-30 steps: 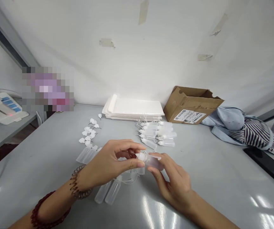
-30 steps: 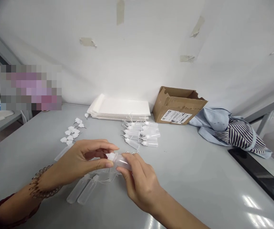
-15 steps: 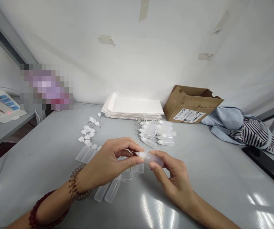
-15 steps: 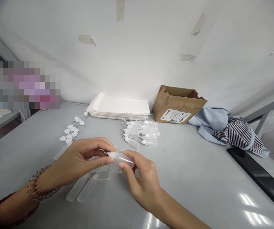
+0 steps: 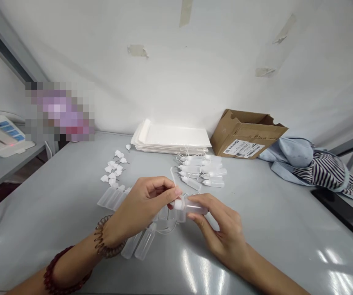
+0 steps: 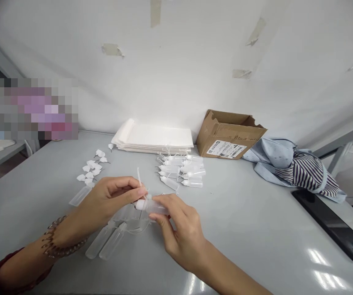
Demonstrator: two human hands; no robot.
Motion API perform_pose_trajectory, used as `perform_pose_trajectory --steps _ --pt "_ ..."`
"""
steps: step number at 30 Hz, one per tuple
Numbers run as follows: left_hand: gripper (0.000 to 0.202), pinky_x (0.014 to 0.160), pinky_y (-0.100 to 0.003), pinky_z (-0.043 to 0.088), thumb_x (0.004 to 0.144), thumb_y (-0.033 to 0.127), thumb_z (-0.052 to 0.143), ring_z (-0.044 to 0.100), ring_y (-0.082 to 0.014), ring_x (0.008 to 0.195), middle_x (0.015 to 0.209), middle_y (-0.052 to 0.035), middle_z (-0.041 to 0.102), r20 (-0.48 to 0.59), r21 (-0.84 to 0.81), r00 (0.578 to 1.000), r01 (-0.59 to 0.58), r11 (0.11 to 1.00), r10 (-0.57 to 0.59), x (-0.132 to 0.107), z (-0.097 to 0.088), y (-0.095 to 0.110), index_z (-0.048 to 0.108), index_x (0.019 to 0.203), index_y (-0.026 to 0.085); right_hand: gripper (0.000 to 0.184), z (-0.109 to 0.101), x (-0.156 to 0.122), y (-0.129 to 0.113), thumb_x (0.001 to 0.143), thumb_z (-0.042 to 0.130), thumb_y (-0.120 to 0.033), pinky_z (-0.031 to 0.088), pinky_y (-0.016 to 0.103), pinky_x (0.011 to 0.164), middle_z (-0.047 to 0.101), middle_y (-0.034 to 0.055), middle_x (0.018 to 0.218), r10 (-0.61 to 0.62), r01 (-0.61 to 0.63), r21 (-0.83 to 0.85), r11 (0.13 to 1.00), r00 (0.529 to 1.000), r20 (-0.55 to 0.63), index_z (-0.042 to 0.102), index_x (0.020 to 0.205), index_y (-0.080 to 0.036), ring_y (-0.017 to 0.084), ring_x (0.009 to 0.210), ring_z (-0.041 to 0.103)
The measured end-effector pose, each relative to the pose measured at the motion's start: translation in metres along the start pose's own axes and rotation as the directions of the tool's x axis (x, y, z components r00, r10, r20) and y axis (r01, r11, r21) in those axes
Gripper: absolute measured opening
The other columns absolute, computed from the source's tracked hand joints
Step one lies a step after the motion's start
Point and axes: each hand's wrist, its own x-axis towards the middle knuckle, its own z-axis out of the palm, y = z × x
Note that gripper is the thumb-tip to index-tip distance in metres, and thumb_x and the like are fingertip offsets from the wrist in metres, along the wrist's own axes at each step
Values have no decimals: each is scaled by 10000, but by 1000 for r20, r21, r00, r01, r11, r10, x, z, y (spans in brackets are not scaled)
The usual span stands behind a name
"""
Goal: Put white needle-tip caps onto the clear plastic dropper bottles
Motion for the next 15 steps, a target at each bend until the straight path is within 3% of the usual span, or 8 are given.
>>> perform_pose_trajectory --steps 4,9,12,15 --pt "291 618 -224 462 871 388 522 576 -116 624 681 10 626 70 36 993 87 996 -90 1 -3 6 663 740 169 266 1 -1 4 835 535 -26 504 264 630 644 77 863 -40 39 -41 998 998 -37 550 1073 -144 161 750 609" --pt "278 600 -232 468 848 331 547 564 -119 581 627 12 609 172 46 974 142 989 -148 -1 -6 12 623 642 161 338 3 -4 9 808 551 22 507 278 669 627 98 886 -171 156 -149 976 981 -93 533 1114 -122 173 801 599" --pt "262 607 -231 473 849 334 548 572 -120 590 623 13 601 173 46 977 116 992 -122 -2 -4 10 631 669 161 351 3 -5 10 812 543 20 495 272 632 626 106 878 -215 195 -194 961 973 -84 523 1137 -112 178 795 593" --pt "229 618 -228 473 862 335 539 580 -122 629 665 11 612 153 103 988 21 994 -37 -2 -1 6 654 755 168 287 0 -4 7 840 523 -28 457 256 560 618 73 811 -104 97 -112 989 993 -57 542 1109 -127 151 680 562"
